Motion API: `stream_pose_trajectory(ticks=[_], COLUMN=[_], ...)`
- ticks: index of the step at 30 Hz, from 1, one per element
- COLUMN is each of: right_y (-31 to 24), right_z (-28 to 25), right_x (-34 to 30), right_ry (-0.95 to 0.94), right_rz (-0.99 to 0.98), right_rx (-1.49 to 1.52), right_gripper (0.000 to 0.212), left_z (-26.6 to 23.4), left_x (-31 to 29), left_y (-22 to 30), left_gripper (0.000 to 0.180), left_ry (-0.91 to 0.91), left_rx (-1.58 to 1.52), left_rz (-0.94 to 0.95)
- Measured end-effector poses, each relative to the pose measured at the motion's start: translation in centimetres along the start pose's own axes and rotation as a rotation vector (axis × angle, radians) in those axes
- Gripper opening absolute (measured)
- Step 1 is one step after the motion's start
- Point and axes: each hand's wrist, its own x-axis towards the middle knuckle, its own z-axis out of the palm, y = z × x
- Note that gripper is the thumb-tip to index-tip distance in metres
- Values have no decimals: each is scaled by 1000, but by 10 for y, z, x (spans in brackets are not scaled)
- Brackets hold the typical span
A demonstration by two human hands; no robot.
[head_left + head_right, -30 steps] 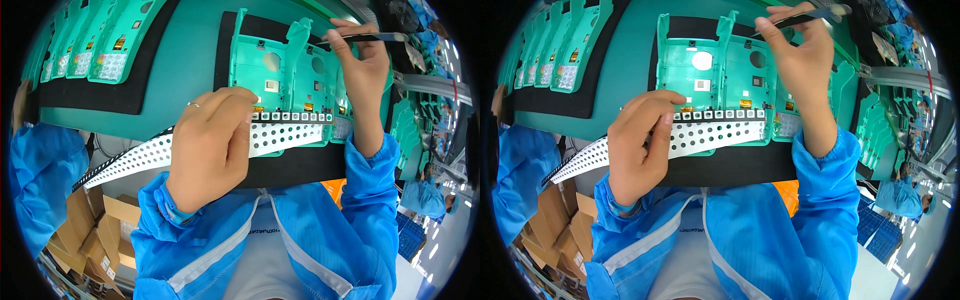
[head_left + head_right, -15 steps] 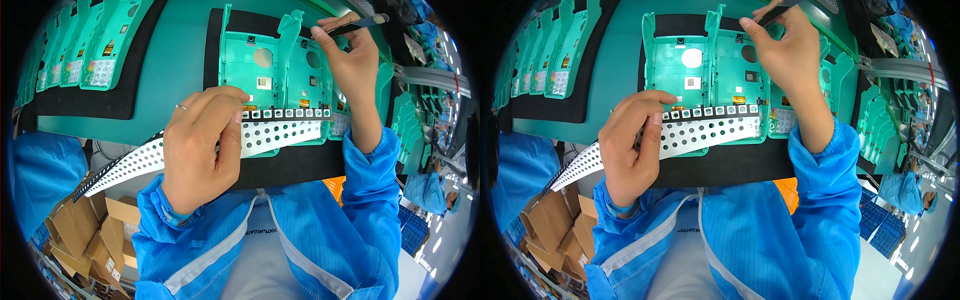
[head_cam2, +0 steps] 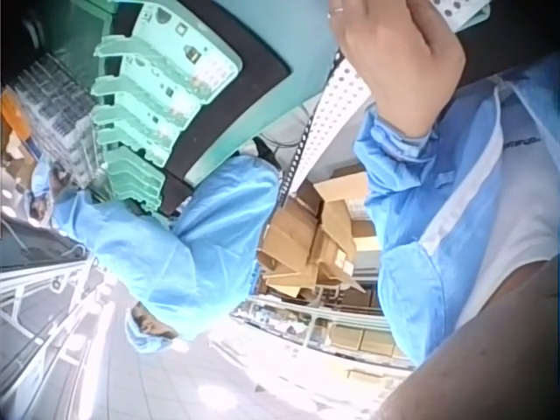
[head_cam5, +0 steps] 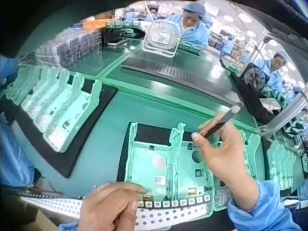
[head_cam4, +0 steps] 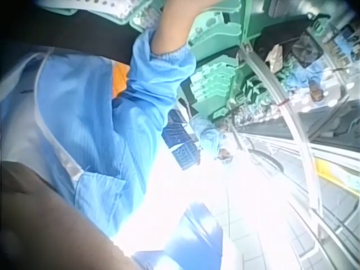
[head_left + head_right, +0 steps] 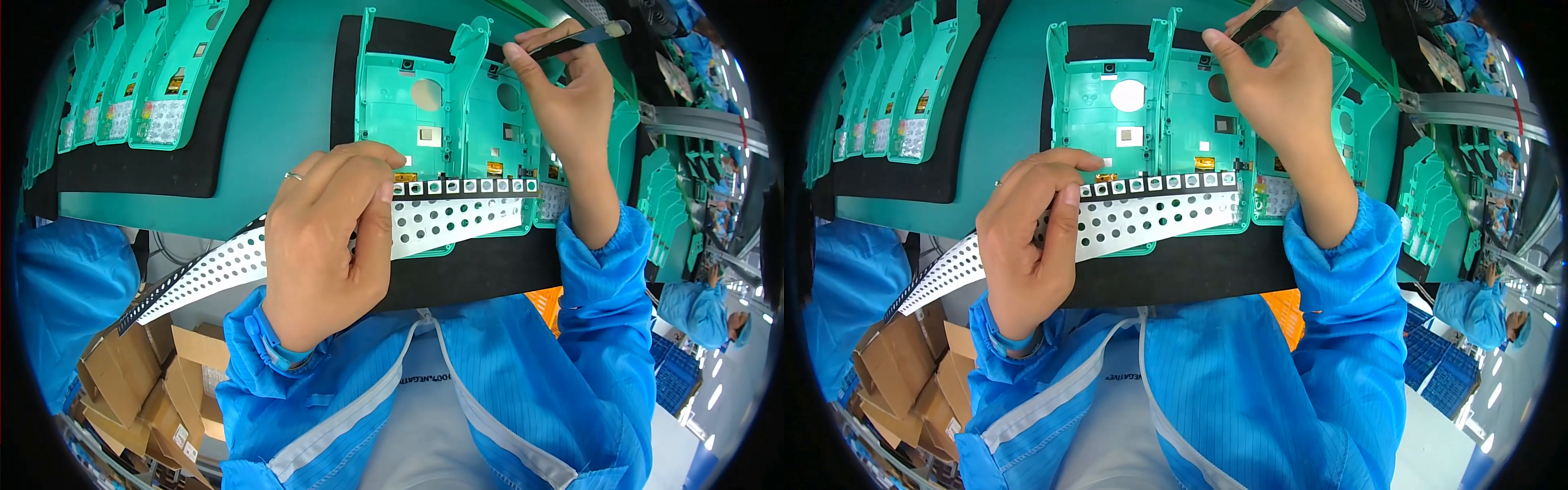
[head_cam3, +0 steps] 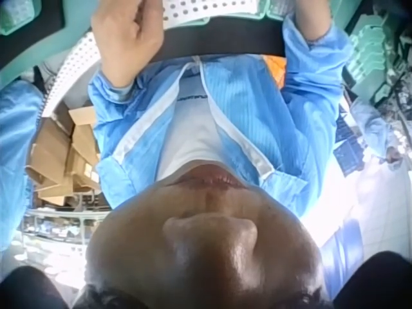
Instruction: The person places small electronic components into green plastic device housings by hand, one by one, on an assembly line.
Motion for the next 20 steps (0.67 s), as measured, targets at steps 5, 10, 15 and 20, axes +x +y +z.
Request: stream_pose_trajectory(ticks=[5, 10, 15, 20], right_y=[-2, 0, -1, -1], right_z=[0, 0, 0, 1], right_x=[0, 0, 0, 0], right_ry=[-11, 1, -19, 31], right_rz=[-31, -66, -52, -86], right_rx=[-38, -84, -46, -116], right_gripper=[17, 18, 19, 20], left_z=[-1, 0, -1, -3], left_x=[0, 0, 0, -1], left_y=[0, 0, 1, 1], left_gripper=[7, 7, 7, 6], left_ry=[-9, 1, -2, -4], left_rx=[11, -11, -1, -11], left_rz=[-3, -10, -13, -23])
